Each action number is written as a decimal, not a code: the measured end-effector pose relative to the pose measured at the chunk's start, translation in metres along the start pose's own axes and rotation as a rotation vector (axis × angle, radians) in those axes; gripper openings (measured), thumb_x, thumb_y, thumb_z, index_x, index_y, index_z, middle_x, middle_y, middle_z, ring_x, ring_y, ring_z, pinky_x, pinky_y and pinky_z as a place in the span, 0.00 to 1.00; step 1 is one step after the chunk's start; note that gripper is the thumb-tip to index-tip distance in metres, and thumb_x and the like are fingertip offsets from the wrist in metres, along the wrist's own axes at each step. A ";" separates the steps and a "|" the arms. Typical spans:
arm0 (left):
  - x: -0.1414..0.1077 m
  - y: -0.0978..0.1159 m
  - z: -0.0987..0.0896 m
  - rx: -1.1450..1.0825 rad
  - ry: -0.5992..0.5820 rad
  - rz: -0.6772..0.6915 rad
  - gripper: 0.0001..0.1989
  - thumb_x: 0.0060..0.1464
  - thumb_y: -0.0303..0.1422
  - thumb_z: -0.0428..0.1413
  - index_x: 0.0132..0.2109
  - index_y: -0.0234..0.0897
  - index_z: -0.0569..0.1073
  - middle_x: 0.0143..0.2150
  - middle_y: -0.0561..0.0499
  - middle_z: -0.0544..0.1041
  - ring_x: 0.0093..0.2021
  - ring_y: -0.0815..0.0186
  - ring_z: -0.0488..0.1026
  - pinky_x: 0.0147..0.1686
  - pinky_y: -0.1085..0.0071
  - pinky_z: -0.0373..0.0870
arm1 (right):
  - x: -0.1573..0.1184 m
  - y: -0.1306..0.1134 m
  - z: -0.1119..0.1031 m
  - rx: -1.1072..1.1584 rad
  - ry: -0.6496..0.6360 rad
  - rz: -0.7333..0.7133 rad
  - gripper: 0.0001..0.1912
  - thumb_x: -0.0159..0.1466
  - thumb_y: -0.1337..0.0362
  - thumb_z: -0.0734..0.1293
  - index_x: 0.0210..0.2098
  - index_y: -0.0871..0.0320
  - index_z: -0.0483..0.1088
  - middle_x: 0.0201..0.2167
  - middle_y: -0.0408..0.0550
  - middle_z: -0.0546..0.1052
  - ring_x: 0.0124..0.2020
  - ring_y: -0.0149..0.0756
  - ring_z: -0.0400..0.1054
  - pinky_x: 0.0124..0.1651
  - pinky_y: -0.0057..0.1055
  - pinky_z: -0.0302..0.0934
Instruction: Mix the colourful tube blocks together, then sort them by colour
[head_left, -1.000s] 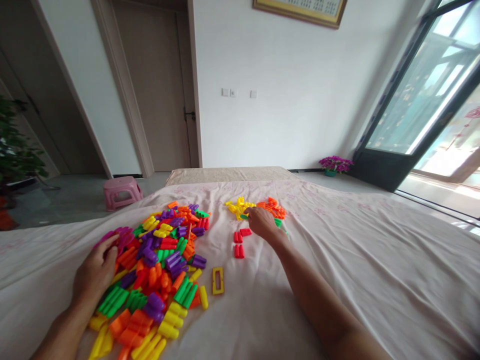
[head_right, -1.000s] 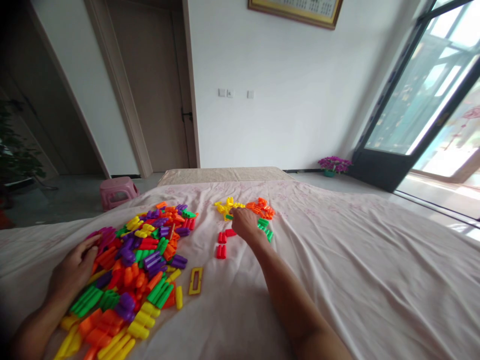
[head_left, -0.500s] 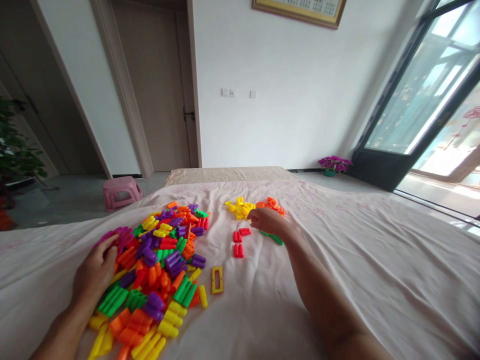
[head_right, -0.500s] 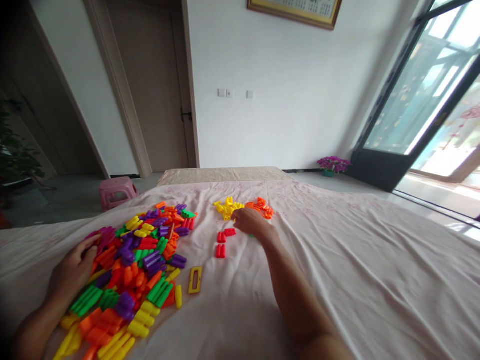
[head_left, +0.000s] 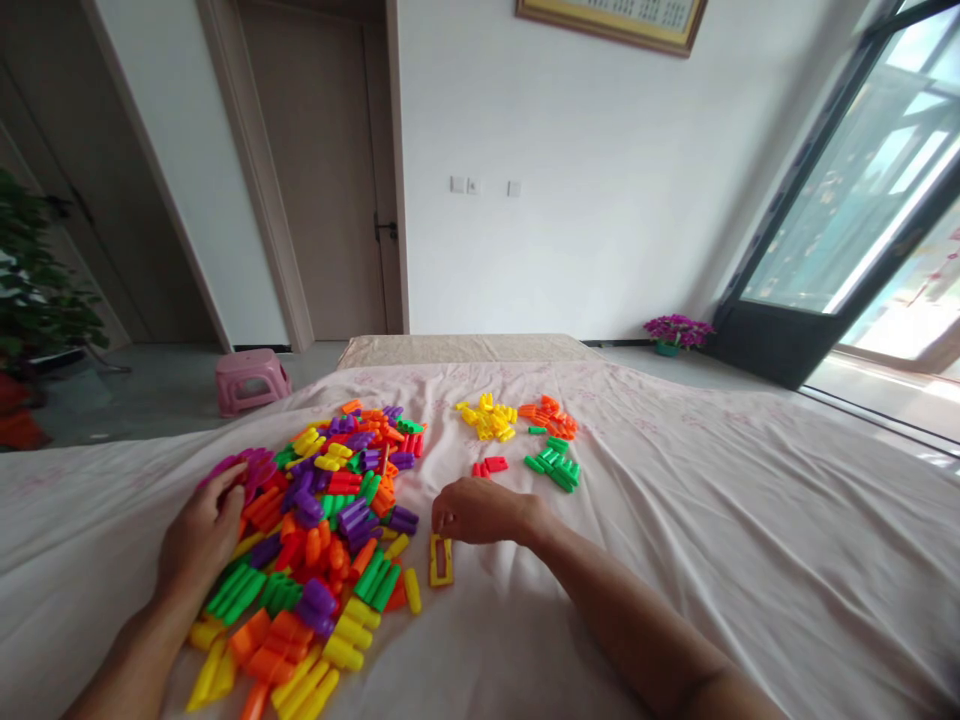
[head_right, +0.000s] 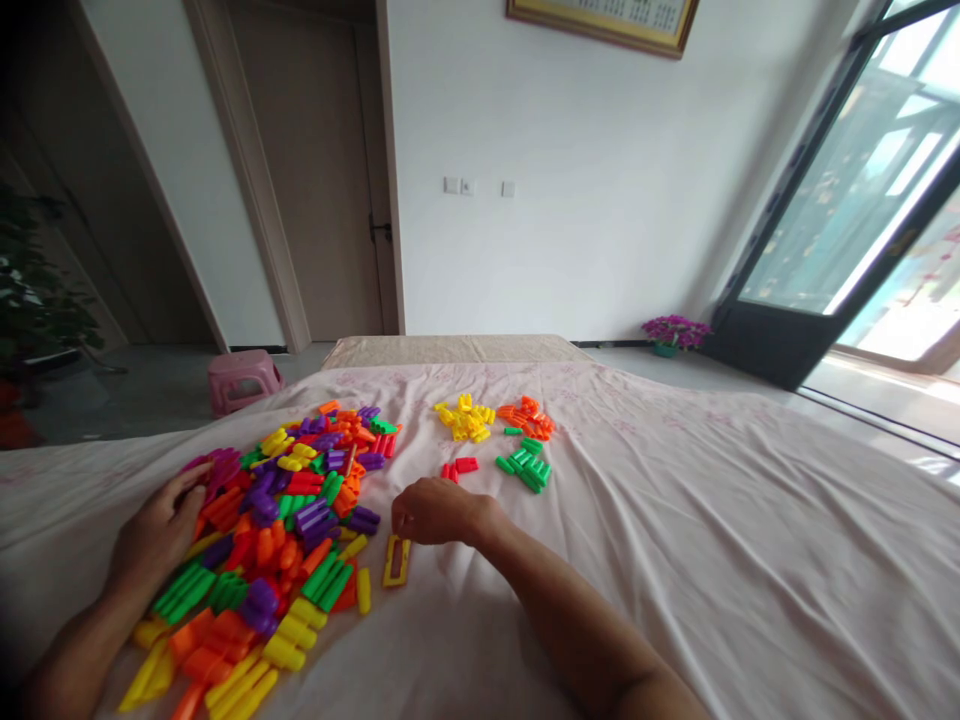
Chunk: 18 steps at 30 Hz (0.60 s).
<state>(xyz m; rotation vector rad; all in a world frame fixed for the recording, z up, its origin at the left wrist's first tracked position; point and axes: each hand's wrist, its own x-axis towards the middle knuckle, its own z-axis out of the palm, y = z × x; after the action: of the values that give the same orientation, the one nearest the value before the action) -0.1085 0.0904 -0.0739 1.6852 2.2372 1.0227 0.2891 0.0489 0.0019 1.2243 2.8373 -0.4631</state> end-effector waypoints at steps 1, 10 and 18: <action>0.000 0.000 0.000 0.000 0.001 0.004 0.26 0.65 0.45 0.41 0.63 0.42 0.68 0.63 0.44 0.72 0.59 0.53 0.71 0.56 0.58 0.66 | 0.000 -0.002 0.000 0.005 -0.014 -0.001 0.11 0.64 0.65 0.66 0.43 0.54 0.78 0.39 0.46 0.81 0.38 0.36 0.74 0.36 0.26 0.59; -0.002 0.004 -0.003 -0.008 0.003 -0.012 0.26 0.65 0.45 0.41 0.63 0.42 0.68 0.63 0.45 0.71 0.60 0.52 0.70 0.58 0.58 0.65 | 0.014 -0.020 0.017 0.041 0.274 0.130 0.17 0.67 0.59 0.66 0.53 0.56 0.72 0.48 0.51 0.78 0.46 0.41 0.73 0.40 0.30 0.62; -0.002 0.006 -0.005 -0.005 -0.012 -0.022 0.26 0.65 0.45 0.41 0.63 0.42 0.68 0.64 0.44 0.71 0.60 0.51 0.70 0.57 0.58 0.65 | 0.029 -0.027 0.033 0.013 0.310 0.104 0.13 0.63 0.59 0.69 0.46 0.55 0.74 0.43 0.50 0.78 0.45 0.41 0.71 0.41 0.31 0.61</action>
<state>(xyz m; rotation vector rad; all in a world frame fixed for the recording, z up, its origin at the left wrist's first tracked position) -0.1052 0.0877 -0.0669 1.6564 2.2390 1.0103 0.2464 0.0421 -0.0266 1.5621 2.9984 -0.3125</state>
